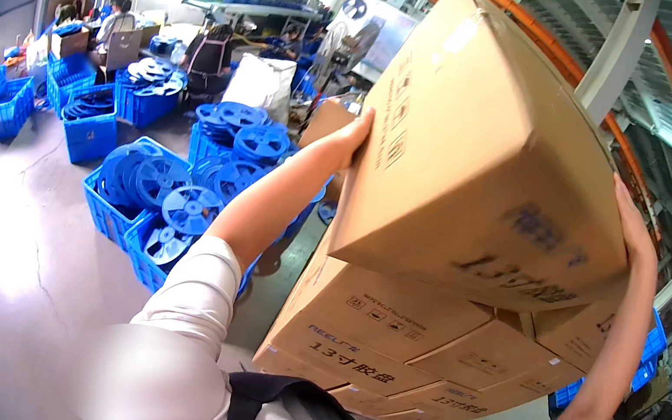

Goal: The person assembles a cardboard box using a tape dispenser to seal the bottom flaps. They then pick up blue plastic reels from a nearby stack and place them one by one into the box.

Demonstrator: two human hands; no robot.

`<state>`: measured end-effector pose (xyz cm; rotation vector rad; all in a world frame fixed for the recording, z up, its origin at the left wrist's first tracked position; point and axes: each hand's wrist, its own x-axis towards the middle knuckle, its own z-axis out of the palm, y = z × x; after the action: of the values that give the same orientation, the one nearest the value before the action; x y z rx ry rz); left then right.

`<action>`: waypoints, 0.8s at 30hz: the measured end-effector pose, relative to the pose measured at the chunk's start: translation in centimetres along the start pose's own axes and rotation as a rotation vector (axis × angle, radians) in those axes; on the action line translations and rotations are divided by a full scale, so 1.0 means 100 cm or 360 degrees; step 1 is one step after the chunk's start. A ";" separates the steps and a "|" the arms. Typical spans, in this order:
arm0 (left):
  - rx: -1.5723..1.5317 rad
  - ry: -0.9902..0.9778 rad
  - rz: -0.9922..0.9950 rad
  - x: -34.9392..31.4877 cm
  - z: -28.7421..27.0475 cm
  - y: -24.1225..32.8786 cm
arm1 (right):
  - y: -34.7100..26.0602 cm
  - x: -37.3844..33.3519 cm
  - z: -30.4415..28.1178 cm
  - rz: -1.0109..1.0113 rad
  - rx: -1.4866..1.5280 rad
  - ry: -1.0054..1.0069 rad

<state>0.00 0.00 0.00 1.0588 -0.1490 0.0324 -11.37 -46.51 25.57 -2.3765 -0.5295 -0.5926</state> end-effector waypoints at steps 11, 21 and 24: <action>0.0210 0.0211 0.0711 0.056 -0.042 -0.137 | 0.112 -0.049 0.228 0.0241 0.0204 0.0358; -0.1370 -0.0076 0.0240 0.057 -0.013 -0.158 | 0.155 -0.084 0.300 0.0688 0.1678 0.0880; -0.1500 -0.0176 0.0098 0.059 -0.014 -0.163 | 0.147 -0.102 0.311 0.0745 0.1530 0.1030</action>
<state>7.62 -7.03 -13.94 0.1141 -0.2624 -0.0399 -3.66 -39.12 -8.71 -1.2281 0.0610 -0.6427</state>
